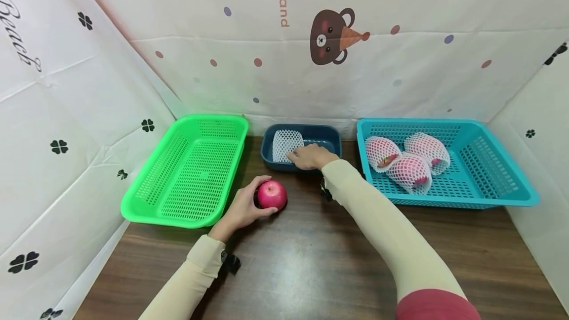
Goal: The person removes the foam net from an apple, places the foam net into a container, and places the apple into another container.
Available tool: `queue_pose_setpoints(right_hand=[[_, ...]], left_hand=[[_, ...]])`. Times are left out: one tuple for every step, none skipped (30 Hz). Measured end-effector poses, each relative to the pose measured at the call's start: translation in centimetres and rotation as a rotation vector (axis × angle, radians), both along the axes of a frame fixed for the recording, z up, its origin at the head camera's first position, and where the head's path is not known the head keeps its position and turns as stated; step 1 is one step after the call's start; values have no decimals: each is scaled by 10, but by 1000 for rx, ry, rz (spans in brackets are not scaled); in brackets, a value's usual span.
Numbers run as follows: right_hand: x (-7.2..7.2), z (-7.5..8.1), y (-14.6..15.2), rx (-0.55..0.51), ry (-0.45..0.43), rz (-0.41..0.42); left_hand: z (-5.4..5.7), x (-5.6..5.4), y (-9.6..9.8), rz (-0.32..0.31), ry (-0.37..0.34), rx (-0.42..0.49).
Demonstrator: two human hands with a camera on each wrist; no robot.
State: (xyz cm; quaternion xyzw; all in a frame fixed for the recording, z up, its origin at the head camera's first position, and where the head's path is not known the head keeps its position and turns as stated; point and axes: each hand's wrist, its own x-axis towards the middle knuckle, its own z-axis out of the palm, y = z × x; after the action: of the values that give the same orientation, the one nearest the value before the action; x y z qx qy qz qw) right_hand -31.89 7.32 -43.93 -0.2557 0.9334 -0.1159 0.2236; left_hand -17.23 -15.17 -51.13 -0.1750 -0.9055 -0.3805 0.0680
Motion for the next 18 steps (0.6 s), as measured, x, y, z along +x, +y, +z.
queue_pose_setpoints(right_hand=[[0, 1, 1, -6, 5, 7], [1, 1, 2, -12, 10, 11], [1, 2, 4, -18, 15, 14], [1, 2, 5, -21, 17, 18], [1, 3, 6, -22, 19, 19], [1, 3, 8, -26, 16, 18], [1, 3, 9, -29, 17, 16], [1, 4, 11, -34, 19, 19], [1, 4, 12, -39, 21, 23], [2, 4, 14, -44, 26, 27], [2, 5, 15, -54, 30, 30], [2, 5, 17, -67, 29, 33], [2, 6, 18, -76, 32, 41], [3, 6, 18, -87, 35, 53], [3, 6, 19, -96, 37, 63], [5, 7, 19, -105, 37, 74], [6, 8, 20, -114, 37, 89], [7, 8, 20, -121, 39, 105]], left_hand=[[2, 0, 0, -7, -3, -29], [5, -1, 1, -13, -8, -53], [7, -1, 2, -16, -17, -80], [10, -1, 3, -16, -31, -106], [14, -1, 4, -13, -49, -135], [17, 0, 6, -7, -65, -161], [21, 0, 8, -1, -81, -187], [26, 0, 11, 6, -92, -213], [30, 0, 14, 13, -100, -240], [35, 0, 17, 21, -108, -267], [40, 0, 20, 28, -114, -294], [44, 0, 24, 37, -118, -325], [48, -1, 28, 46, -126, -359], [52, -1, 31, 55, -133, -399], [55, -2, 34, 66, -142, -438], [58, -3, 38, 73, -151, -476], [60, -4, 41, 78, -159, -514], [62, -5, 43, 82, -166, -551]])
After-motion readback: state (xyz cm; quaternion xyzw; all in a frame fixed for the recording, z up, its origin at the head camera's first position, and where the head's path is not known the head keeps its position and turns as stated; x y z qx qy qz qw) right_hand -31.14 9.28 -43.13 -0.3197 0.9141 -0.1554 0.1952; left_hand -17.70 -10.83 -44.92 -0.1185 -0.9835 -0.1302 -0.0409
